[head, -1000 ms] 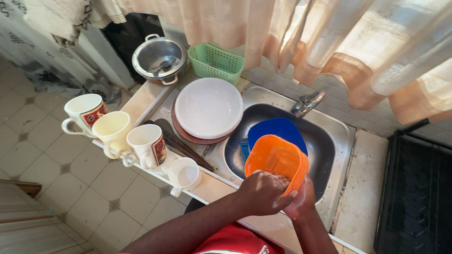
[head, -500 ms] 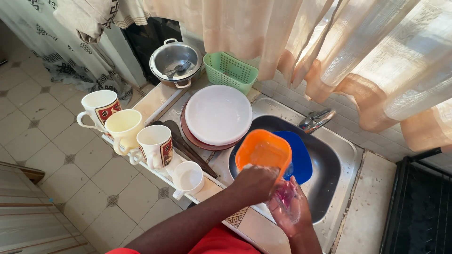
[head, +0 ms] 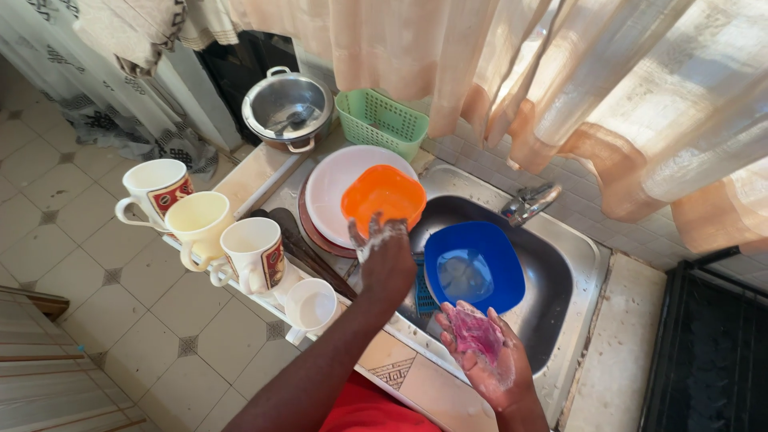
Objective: Washing dishes in a kitchen sink using a sponge and water
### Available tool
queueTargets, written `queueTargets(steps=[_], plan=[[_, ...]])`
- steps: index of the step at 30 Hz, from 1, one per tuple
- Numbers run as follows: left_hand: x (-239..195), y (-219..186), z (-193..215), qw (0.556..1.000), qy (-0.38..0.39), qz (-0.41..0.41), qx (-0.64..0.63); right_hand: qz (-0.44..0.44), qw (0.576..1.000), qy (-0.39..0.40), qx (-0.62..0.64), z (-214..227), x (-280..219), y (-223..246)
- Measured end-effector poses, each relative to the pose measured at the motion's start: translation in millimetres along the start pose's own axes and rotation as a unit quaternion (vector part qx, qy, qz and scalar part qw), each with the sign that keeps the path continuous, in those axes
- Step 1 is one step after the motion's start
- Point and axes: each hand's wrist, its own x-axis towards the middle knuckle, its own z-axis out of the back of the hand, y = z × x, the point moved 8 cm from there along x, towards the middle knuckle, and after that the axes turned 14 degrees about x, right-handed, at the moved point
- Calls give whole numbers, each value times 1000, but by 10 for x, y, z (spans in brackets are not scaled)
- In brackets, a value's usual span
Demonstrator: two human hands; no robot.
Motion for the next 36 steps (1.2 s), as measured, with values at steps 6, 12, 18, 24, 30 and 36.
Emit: queueTargets(steps=[6, 12, 18, 24, 30, 36], plan=[[-16, -29, -38, 998, -33, -13, 60, -6, 1000, 0, 27, 168, 110, 142], [-245, -179, 321, 990, -111, -76, -49, 103, 992, -64, -17, 260, 106, 585], [-352, -411, 268, 961, -124, -146, -198, 104, 994, -41, -13, 1135, 933, 1130], [-542, -501, -606, 935, 178, -59, -301, 251, 945, -157, -141, 1153, 1005, 1451], [-759, -373, -1387, 807, 322, 146, -472, 202, 921, -181, -279, 693, 754, 1209], [-749, -415, -1176, 767, 347, 194, -504, 157, 900, -201, -353, 1114, 1343, 1279]])
